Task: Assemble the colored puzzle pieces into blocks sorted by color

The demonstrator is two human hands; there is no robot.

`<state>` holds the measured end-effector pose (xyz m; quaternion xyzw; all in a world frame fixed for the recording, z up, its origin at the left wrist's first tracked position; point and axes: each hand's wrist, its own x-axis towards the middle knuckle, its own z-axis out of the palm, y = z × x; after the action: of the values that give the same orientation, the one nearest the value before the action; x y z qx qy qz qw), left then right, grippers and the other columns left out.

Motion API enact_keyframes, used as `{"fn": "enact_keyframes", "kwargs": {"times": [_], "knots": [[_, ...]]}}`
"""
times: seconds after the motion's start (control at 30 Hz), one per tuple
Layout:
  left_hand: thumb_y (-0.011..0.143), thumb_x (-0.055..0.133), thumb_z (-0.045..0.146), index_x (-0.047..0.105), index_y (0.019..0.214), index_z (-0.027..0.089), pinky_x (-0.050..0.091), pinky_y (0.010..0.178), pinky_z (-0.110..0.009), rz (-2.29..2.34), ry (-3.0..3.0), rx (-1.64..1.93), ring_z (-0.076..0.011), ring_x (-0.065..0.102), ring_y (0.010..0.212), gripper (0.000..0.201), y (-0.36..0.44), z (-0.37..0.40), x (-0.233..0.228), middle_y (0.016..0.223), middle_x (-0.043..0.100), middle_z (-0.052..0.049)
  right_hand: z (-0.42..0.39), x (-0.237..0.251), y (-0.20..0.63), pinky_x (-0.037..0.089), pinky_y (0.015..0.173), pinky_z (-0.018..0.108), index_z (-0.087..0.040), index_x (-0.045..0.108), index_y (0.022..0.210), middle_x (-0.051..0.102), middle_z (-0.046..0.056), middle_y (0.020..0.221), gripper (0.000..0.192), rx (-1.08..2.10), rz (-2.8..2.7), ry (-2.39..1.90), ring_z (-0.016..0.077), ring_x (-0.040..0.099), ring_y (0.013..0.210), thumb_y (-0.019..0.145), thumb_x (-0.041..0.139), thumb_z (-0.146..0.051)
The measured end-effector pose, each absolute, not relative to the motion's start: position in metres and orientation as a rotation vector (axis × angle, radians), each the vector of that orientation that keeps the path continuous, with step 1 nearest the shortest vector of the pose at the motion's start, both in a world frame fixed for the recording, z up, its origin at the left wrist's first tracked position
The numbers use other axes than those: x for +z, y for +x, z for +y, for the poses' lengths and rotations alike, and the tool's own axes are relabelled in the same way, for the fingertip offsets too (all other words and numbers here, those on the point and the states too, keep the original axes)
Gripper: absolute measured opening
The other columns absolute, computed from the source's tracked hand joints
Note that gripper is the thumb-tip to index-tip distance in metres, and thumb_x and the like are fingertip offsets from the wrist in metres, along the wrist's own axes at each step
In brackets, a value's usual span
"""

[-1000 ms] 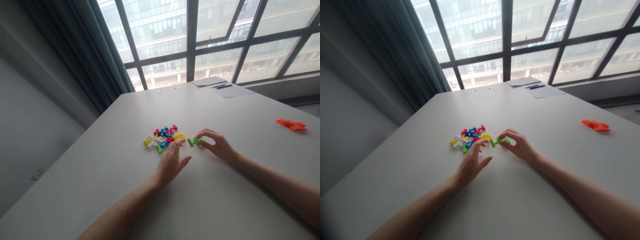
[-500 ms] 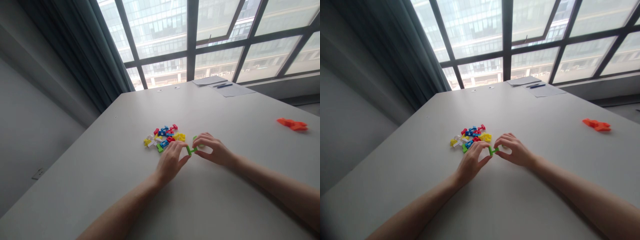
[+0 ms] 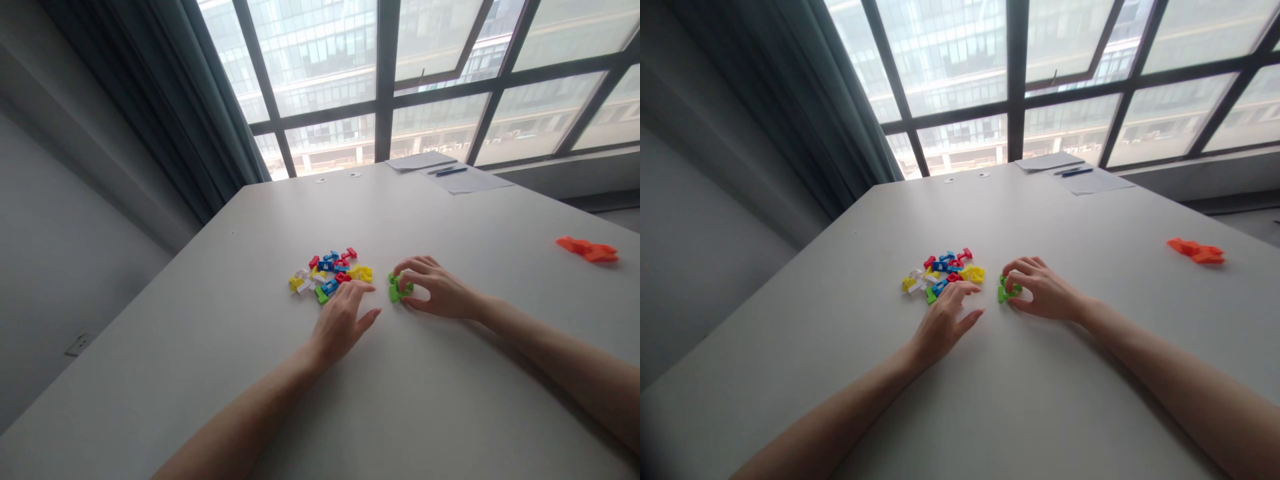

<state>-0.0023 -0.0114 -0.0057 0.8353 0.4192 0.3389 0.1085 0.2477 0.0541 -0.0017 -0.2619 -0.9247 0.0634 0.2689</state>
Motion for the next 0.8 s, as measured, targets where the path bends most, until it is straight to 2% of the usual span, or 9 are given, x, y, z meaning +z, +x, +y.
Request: {"fn": "enact_keyframes", "kwargs": {"times": [0.43, 0.57, 0.67, 0.8], "knots": [[0.089, 0.060, 0.024, 0.053, 0.112, 0.021, 0.052, 0.091, -0.039, 1.212, 2.478, 0.990, -0.0231, 0.056, 0.110, 0.024, -0.0005, -0.0127, -0.0035, 0.112, 0.061, -0.007, 0.0538, -0.0072, 0.2467, 0.041, 0.097, 0.043, -0.023, 0.053, 0.104, 0.063, 0.009, 0.123, 0.026, 0.351, -2.434, -0.866, 0.0244, 0.060, 0.111, 0.079, 0.062, -0.025], [0.090, 0.058, 0.023, 0.054, 0.112, 0.020, 0.050, 0.095, -0.039, 1.202, 2.513, 0.981, -0.0223, 0.056, 0.110, 0.023, -0.0006, -0.0122, -0.0022, 0.113, 0.062, -0.008, 0.0538, -0.0071, 0.2460, 0.041, 0.098, 0.042, -0.023, 0.055, 0.107, 0.062, 0.010, 0.126, 0.024, 0.334, -2.466, -0.863, 0.0239, 0.059, 0.113, 0.083, 0.059, -0.028], [0.092, 0.055, 0.024, 0.056, 0.115, 0.021, 0.047, 0.099, -0.039, 1.073, 2.646, 0.892, -0.0216, 0.056, 0.114, 0.023, 0.0003, -0.0125, 0.0003, 0.118, 0.063, -0.008, 0.0537, -0.0068, 0.2448, 0.042, 0.098, 0.042, -0.023, 0.057, 0.110, 0.063, 0.010, 0.124, 0.028, 0.321, -2.444, -0.854, 0.0239, 0.060, 0.112, 0.082, 0.060, -0.027], [0.092, 0.055, 0.030, 0.049, 0.127, 0.021, 0.042, 0.105, -0.044, 0.897, 2.804, 0.639, -0.0247, 0.050, 0.127, 0.037, 0.0026, -0.0139, 0.0042, 0.134, 0.057, -0.011, 0.0538, -0.0087, 0.2434, 0.043, 0.098, 0.041, -0.023, 0.057, 0.117, 0.065, 0.009, 0.122, 0.036, 0.288, -2.419, -0.846, 0.0240, 0.061, 0.113, 0.082, 0.060, -0.027]]}}
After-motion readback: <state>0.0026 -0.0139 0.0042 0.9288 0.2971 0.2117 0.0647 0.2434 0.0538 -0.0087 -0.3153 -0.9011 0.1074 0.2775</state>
